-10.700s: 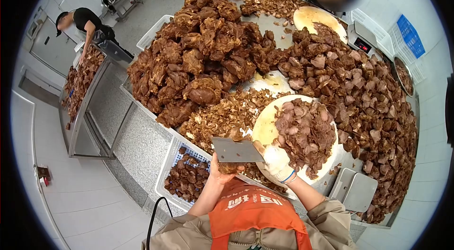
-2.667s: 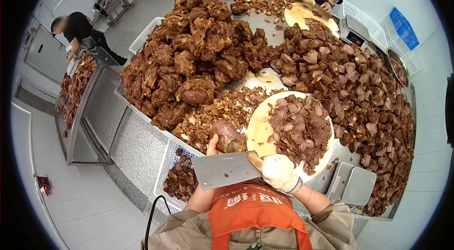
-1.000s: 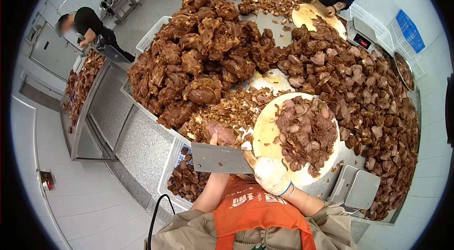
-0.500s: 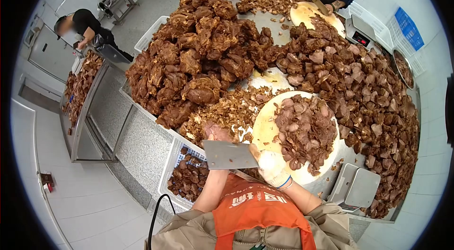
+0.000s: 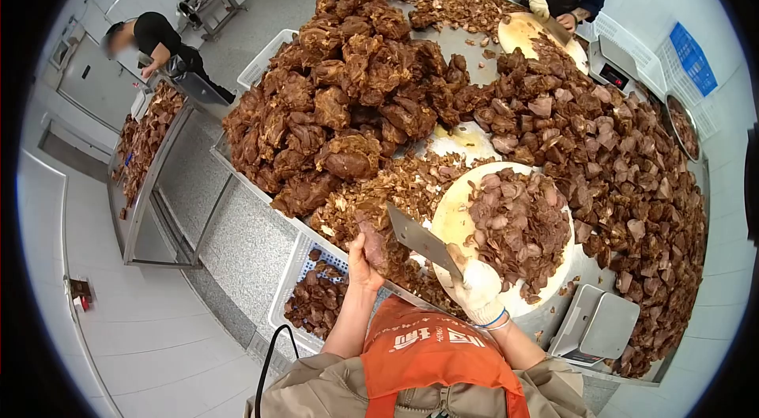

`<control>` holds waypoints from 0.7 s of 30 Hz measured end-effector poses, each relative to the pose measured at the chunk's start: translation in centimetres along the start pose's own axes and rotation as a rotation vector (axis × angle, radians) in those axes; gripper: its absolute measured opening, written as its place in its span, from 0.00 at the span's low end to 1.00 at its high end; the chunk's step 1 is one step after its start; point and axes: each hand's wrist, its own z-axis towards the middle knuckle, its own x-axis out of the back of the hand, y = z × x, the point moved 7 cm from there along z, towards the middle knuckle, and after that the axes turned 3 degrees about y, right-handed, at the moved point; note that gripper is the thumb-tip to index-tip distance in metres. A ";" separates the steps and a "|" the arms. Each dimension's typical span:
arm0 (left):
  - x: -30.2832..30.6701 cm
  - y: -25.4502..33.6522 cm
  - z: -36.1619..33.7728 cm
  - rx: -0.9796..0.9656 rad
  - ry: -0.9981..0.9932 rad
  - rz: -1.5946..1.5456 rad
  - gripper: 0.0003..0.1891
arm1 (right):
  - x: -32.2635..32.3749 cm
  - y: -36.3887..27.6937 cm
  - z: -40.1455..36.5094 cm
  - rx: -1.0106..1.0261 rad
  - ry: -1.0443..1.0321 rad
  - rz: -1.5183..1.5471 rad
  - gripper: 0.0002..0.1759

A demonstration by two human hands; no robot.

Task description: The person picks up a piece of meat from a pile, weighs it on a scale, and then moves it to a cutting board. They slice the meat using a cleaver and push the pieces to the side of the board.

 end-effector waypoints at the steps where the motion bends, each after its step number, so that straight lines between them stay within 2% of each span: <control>1: -0.5 -0.3 -0.3 0.049 -0.098 -0.004 0.25 | 0.6 0.1 0.4 0.007 0.000 0.000 0.26; 2: -0.6 -0.4 -0.8 0.026 -0.135 0.075 0.25 | 1.1 -0.3 0.9 0.066 -0.046 0.001 0.29; 4: 2.0 -1.7 -0.4 0.096 -0.074 0.134 0.22 | 2.0 -0.9 1.8 0.122 -0.090 0.000 0.32; 5: 7.1 -2.9 2.1 0.173 -0.070 -0.049 0.20 | 1.6 -1.6 2.2 0.172 -0.198 0.009 0.33; 6: 6.0 -2.4 1.3 0.116 -0.088 0.033 0.18 | 1.4 -2.5 2.6 0.221 -0.306 0.017 0.34; 7: 3.2 -1.3 -0.9 0.059 -0.105 0.114 0.17 | 3.4 -4.2 3.9 0.298 -0.244 -0.057 0.28; 8: -2.9 -1.2 -3.5 0.118 0.096 0.099 0.16 | 3.3 -4.3 4.0 0.293 -0.241 -0.061 0.28; 10: 1.0 -2.2 -2.0 0.163 0.094 0.105 0.16 | 3.4 -4.9 3.8 0.372 -0.199 -0.100 0.28; 12: 3.6 -2.9 -1.9 0.200 0.096 0.103 0.16 | 3.4 -4.9 4.4 0.365 -0.220 -0.071 0.28; 14: 4.8 -1.4 -2.1 -0.055 0.091 0.197 0.18 | 3.2 -5.2 4.6 0.362 -0.240 -0.037 0.28; 16: 4.9 -1.2 -2.5 -0.109 0.079 0.318 0.20 | 3.5 -5.7 4.8 0.360 -0.158 -0.069 0.30; 18: 5.0 -1.1 -2.6 -0.158 0.064 0.440 0.21 | 3.7 -6.1 5.4 0.357 -0.172 -0.063 0.29; 21: 4.9 -2.2 -2.2 -0.065 -0.319 0.181 0.26 | 3.7 -6.7 6.1 0.356 -0.199 -0.094 0.28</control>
